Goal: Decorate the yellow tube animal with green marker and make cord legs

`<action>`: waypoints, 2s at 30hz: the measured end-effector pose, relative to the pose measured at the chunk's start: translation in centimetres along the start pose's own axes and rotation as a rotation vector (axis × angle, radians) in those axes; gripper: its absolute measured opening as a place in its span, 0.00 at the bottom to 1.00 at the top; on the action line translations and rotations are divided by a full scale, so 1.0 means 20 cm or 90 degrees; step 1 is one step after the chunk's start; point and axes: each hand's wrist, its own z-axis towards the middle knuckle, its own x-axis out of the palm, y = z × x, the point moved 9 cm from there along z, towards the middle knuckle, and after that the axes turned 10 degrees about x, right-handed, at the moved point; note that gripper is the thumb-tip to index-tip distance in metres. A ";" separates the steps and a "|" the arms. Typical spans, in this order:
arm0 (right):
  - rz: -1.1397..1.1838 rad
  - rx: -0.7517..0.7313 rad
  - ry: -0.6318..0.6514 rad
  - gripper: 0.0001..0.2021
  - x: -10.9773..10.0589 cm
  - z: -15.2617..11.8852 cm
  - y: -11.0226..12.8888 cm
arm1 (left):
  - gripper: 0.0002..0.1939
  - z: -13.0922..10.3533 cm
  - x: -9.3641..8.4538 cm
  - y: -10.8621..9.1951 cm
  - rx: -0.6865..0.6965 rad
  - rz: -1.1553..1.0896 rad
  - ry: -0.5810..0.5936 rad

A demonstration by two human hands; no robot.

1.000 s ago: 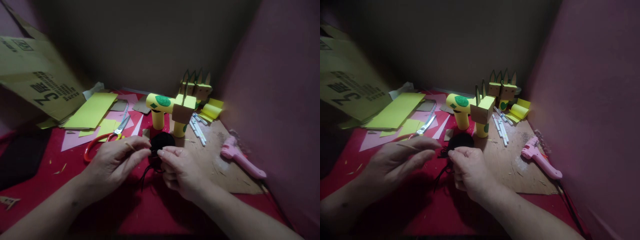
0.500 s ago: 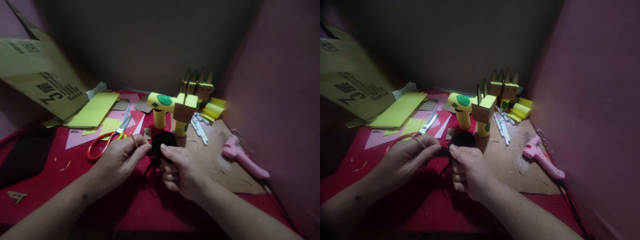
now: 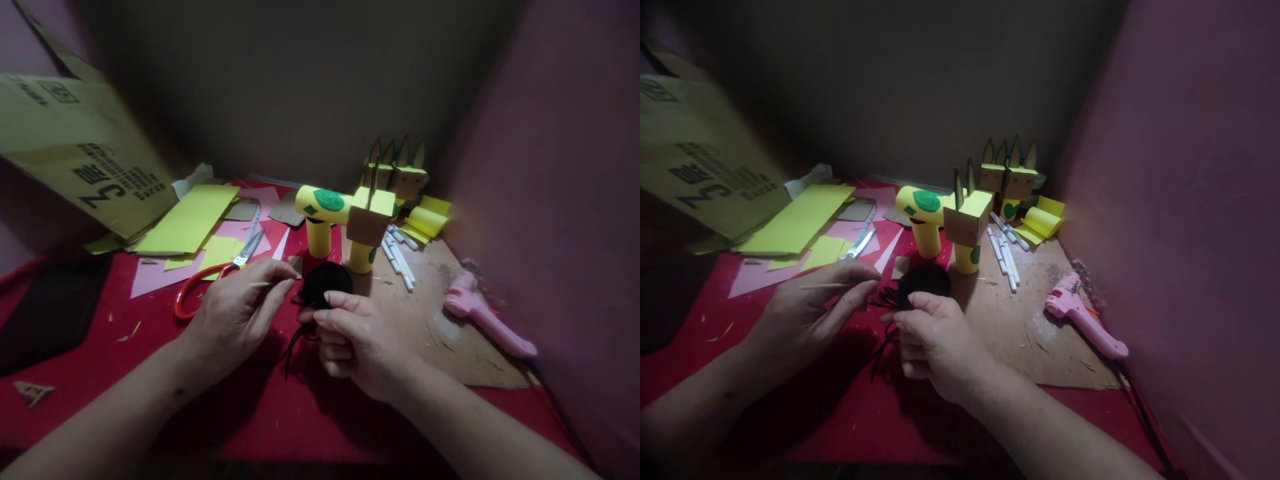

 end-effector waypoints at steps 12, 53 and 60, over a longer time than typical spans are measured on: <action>0.027 -0.054 -0.013 0.14 -0.04 0.00 0.06 | 0.19 -0.08 0.11 0.18 0.089 0.138 0.224; -0.046 0.001 0.165 0.13 0.07 -0.03 0.08 | 0.16 -0.12 0.30 0.19 -0.654 -0.812 0.015; -0.068 -0.031 0.031 0.14 -0.02 0.01 0.09 | 0.15 -0.11 0.27 0.23 -0.627 -0.753 -0.015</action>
